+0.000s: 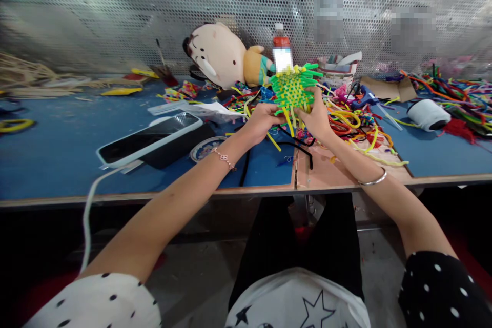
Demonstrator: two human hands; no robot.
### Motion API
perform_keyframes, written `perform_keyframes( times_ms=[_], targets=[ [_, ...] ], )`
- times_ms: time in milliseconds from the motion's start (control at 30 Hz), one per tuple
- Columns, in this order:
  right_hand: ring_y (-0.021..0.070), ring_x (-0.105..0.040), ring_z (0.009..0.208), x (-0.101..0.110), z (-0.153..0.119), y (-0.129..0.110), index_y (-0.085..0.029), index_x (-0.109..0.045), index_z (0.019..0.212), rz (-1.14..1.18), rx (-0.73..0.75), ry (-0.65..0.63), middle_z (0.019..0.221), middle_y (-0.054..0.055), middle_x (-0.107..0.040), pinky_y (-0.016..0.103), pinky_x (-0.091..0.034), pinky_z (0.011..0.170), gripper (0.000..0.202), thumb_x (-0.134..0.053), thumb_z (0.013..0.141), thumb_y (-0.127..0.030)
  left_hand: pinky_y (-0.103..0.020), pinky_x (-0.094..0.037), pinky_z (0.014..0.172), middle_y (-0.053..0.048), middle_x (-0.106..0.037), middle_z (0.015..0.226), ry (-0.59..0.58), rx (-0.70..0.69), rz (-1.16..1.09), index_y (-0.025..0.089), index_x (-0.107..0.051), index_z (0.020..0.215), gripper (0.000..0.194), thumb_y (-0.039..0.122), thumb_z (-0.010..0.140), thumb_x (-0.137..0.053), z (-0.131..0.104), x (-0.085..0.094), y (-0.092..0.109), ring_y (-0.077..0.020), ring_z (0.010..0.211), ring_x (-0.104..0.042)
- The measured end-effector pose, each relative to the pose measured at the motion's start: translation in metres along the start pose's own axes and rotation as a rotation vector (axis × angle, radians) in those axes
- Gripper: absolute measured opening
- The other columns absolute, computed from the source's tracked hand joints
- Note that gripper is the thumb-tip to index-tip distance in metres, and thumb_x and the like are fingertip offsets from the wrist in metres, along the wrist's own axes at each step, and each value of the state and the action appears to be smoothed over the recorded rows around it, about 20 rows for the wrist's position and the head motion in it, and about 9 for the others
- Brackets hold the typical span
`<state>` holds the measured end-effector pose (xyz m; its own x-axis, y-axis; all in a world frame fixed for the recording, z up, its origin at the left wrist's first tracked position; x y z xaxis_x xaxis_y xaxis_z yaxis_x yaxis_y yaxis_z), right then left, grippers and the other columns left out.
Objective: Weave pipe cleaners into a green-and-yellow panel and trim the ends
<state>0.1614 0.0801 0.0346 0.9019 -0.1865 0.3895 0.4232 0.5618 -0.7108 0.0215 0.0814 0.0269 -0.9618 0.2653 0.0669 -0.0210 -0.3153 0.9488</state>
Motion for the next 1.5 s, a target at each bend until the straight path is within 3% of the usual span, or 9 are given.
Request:
perform_keyframes(
  times_ms=[233, 467, 567, 767, 1000, 1233, 1500],
  targets=[
    [0.0215, -0.062, 0.079, 0.0, -0.002, -0.006, -0.028, -0.035, 0.128, 0.008, -0.008, -0.005, 0.088, 0.002, -0.057, 0.036, -0.052, 0.064, 0.065, -0.072, 0.079, -0.05, -0.033, -0.055, 0.08, -0.003, -0.073, 0.073, -0.013, -0.003, 0.01, 0.014, -0.072, 0.068, 0.012, 0.015, 0.056, -0.074, -0.001, -0.003, 0.001, -0.0188, 0.079, -0.068],
    [0.0193, -0.059, 0.069, 0.006, -0.001, -0.002, -0.027, -0.037, 0.123, 0.052, -0.077, 0.06, 0.077, -0.001, -0.053, 0.037, -0.053, 0.063, 0.057, -0.069, 0.081, -0.048, -0.027, -0.054, 0.069, -0.005, -0.075, 0.078, -0.073, 0.017, -0.026, 0.013, -0.074, 0.09, 0.031, 0.013, 0.059, -0.073, -0.003, -0.011, 0.001, -0.0162, 0.072, -0.069],
    [0.018, -0.057, 0.064, 0.005, 0.0, 0.001, -0.027, -0.037, 0.121, 0.072, -0.089, 0.047, 0.075, -0.002, -0.051, 0.036, -0.052, 0.06, 0.056, -0.068, 0.081, -0.051, -0.027, -0.054, 0.066, -0.005, -0.075, 0.079, -0.067, 0.019, -0.025, 0.012, -0.074, 0.086, 0.026, 0.016, 0.06, -0.073, -0.003, -0.01, 0.001, -0.0176, 0.072, -0.07],
    [0.0188, -0.06, 0.066, 0.004, -0.001, 0.0, -0.027, -0.035, 0.124, 0.095, -0.088, 0.023, 0.076, -0.002, -0.053, 0.036, -0.054, 0.059, 0.061, -0.07, 0.08, -0.052, -0.033, -0.056, 0.076, -0.006, -0.075, 0.078, -0.041, 0.012, -0.052, 0.011, -0.074, 0.085, 0.024, 0.014, 0.06, -0.073, -0.002, -0.007, 0.0, -0.0195, 0.077, -0.071],
    [0.0183, -0.059, 0.064, 0.003, -0.002, -0.004, -0.027, -0.034, 0.124, 0.11, -0.095, 0.003, 0.075, -0.002, -0.053, 0.036, -0.054, 0.058, 0.06, -0.069, 0.081, -0.051, -0.029, -0.056, 0.073, -0.004, -0.074, 0.076, -0.033, 0.034, -0.052, 0.012, -0.072, 0.08, 0.019, 0.011, 0.061, -0.07, -0.004, -0.008, 0.003, -0.0173, 0.073, -0.07],
    [0.0173, -0.057, 0.062, 0.002, -0.001, -0.001, -0.027, -0.034, 0.123, 0.096, -0.083, 0.003, 0.073, -0.003, -0.05, 0.034, -0.051, 0.055, 0.062, -0.069, 0.079, -0.054, -0.029, -0.057, 0.071, -0.004, -0.071, 0.078, 0.0, 0.111, -0.059, 0.016, -0.066, 0.08, 0.012, 0.015, 0.076, -0.054, -0.006, -0.009, 0.002, -0.0165, 0.075, -0.07],
    [0.0189, -0.059, 0.065, 0.006, -0.001, -0.002, -0.026, -0.032, 0.127, 0.043, -0.09, 0.028, 0.078, -0.001, -0.052, 0.037, -0.053, 0.059, 0.057, -0.066, 0.084, -0.04, -0.03, -0.055, 0.067, -0.004, -0.065, 0.07, 0.004, 0.131, -0.044, 0.017, -0.06, 0.073, 0.016, 0.021, 0.082, -0.049, -0.006, -0.008, 0.002, -0.0175, 0.071, -0.068]
  ],
)
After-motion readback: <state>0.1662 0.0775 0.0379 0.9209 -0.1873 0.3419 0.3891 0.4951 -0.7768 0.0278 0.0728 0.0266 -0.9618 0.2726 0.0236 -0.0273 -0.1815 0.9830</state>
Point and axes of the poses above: each hand's wrist, its own z-axis towards the middle knuckle, its own x-axis out of the back of the hand, y = z × x, the point moved 9 cm from there along z, towards the middle knuckle
